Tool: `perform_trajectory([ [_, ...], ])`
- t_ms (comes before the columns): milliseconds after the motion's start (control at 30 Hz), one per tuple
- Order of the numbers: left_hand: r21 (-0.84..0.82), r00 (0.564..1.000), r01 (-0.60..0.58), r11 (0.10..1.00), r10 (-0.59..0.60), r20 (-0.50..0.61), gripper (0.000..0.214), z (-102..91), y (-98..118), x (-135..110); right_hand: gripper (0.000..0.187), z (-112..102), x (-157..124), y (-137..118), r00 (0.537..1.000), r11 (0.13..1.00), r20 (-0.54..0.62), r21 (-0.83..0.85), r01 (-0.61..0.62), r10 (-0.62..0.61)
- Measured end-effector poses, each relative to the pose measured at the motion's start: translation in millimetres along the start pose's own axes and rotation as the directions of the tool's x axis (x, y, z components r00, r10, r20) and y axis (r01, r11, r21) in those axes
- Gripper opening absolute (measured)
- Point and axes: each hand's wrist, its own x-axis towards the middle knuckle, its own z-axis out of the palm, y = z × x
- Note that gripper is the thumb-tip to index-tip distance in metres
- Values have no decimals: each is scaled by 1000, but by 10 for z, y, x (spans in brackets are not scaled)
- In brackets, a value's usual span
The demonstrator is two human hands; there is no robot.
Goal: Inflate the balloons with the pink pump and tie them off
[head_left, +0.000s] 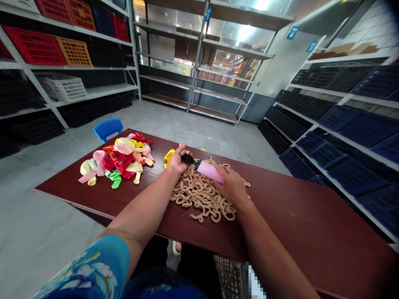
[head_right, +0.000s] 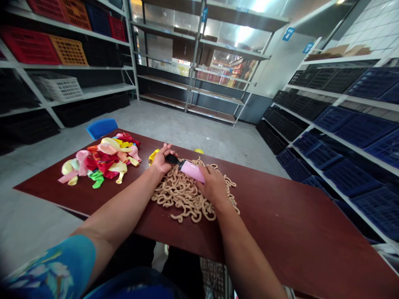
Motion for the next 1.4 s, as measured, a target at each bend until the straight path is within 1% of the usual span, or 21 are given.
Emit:
perform_trajectory([
  [133,3,1000,22,1000,-22,1,12,12,16,-16,53,14,0,-33,1000,1000,-24,-2,0,0],
  [233,25,999,37,999,-38,22,12,42,44,-39,54,32,-1,-32,999,1000,-39,-12,-24,23],
  [367,58,998,17,998,-20,54,16,118,91,-85,56,29,12,-48,998,998,-46,-53,-43,41],
  [467,94,995,-42,995,33,93,11,196,110,-137,64,20,28,-54,997,997,-65,-63,-47,43],
  [533,120,991,-110,987,99,95,18,261,99,-185,70,28,39,-36,993,993,-85,-76,-92,85],
  [600,149,983,-174,973,163,88,28,338,64,-238,72,48,48,-4,983,983,-107,-93,-157,147],
  [667,182,977,-210,961,198,82,30,419,19,-281,67,73,55,31,976,974,-110,-101,-201,190],
  [700,198,975,-221,955,208,81,29,458,0,-293,61,84,58,47,973,971,-106,-101,-217,206],
  [767,211,973,-231,950,221,73,23,529,-14,-288,44,97,65,74,966,962,-90,-107,-251,242],
  [833,195,970,-245,950,238,57,17,583,21,-244,30,92,70,104,956,948,-75,-125,-292,284],
  [900,170,965,-261,950,259,35,16,617,110,-173,24,74,71,152,947,936,-68,-141,-322,316],
  [1000,152,961,-275,949,277,6,15,631,311,-59,22,48,54,266,936,924,-77,-155,-351,342],
  [1100,132,957,-285,949,289,-14,16,608,504,17,19,43,27,379,925,912,-106,-163,-377,364],
  [1167,105,955,-294,950,297,-15,16,578,567,40,17,50,20,413,921,907,-112,-166,-386,372],
  [1267,74,959,-280,957,282,-12,17,525,508,34,17,65,33,378,934,917,-95,-181,-355,343],
  [1400,84,975,-219,972,221,-8,19,482,236,-29,27,87,64,219,965,950,-38,-169,-263,260],
])
